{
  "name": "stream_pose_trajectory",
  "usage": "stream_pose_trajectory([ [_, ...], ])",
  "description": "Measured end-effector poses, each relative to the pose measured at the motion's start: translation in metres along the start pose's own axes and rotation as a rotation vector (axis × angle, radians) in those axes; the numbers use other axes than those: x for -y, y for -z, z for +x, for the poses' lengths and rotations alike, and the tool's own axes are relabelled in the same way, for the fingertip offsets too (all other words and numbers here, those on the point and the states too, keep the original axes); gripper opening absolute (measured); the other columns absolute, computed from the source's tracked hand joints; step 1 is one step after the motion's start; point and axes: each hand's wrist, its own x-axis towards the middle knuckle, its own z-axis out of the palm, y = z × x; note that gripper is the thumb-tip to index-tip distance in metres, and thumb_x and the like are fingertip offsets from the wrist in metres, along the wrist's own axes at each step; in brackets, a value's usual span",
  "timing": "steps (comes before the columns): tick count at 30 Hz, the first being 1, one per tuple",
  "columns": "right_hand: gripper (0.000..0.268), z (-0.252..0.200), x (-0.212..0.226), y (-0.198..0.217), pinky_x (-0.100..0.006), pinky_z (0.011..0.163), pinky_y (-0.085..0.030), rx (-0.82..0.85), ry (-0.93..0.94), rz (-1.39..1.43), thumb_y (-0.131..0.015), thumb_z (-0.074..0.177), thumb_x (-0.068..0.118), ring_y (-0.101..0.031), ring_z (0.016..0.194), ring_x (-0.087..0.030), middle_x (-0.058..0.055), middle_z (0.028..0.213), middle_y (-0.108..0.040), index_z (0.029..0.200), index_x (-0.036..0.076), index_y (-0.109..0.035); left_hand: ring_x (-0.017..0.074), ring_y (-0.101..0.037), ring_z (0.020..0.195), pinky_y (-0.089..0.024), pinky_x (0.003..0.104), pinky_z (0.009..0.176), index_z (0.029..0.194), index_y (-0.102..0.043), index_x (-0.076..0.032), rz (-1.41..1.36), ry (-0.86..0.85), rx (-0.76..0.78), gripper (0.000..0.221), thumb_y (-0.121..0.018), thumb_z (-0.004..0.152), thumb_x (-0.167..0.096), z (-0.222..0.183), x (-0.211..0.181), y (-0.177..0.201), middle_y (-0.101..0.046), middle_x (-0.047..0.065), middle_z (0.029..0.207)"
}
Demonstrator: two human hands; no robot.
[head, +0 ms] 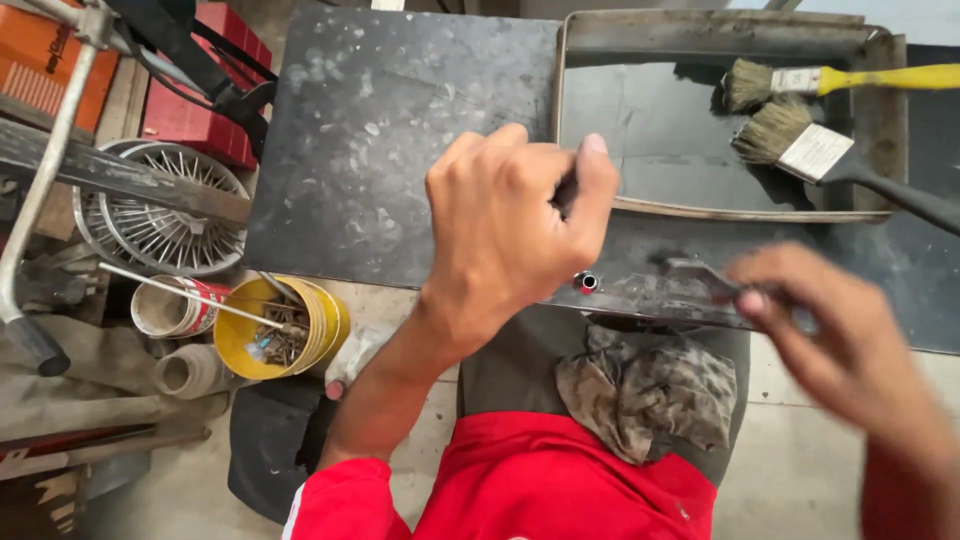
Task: The person is cleaning a metal engine component by scraping off residue and using a wire brush.
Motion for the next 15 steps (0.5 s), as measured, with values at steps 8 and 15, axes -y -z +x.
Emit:
stream_pose_trajectory([
  [8, 0.018, 0.107, 0.052, 0.003, -0.028, 0.061, -0.049, 0.536, 0.236, -0.118, -0.061, 0.096, 0.022, -0.066, 0.066, -0.011, 0.005, 0.083, -0.079, 0.097, 0.014, -0.077, 0.0356, -0.048, 0.046, -0.040, 0.049, 0.060, 0.049, -0.058, -0.009, -0.131, -0.061, 0.121, 0.053, -0.050, 0.097, -0.031, 0.008, 0.011, 0.006, -0.050, 0.010, 0.047],
  [15, 0.028, 0.091, 0.050, 0.012, -0.035, 0.058, -0.042, 0.552, 0.161, -0.338, -0.056, 0.102, 0.031, -0.049, 0.055, -0.021, -0.001, 0.062, -0.059, 0.080, 0.015, -0.060, 0.0339, -0.053, 0.048, -0.041, 0.051, 0.064, 0.050, -0.057, -0.005, -0.191, -0.116, 0.182, 0.057, -0.043, 0.097, -0.034, 0.010, 0.018, 0.012, -0.057, 0.014, 0.050],
])
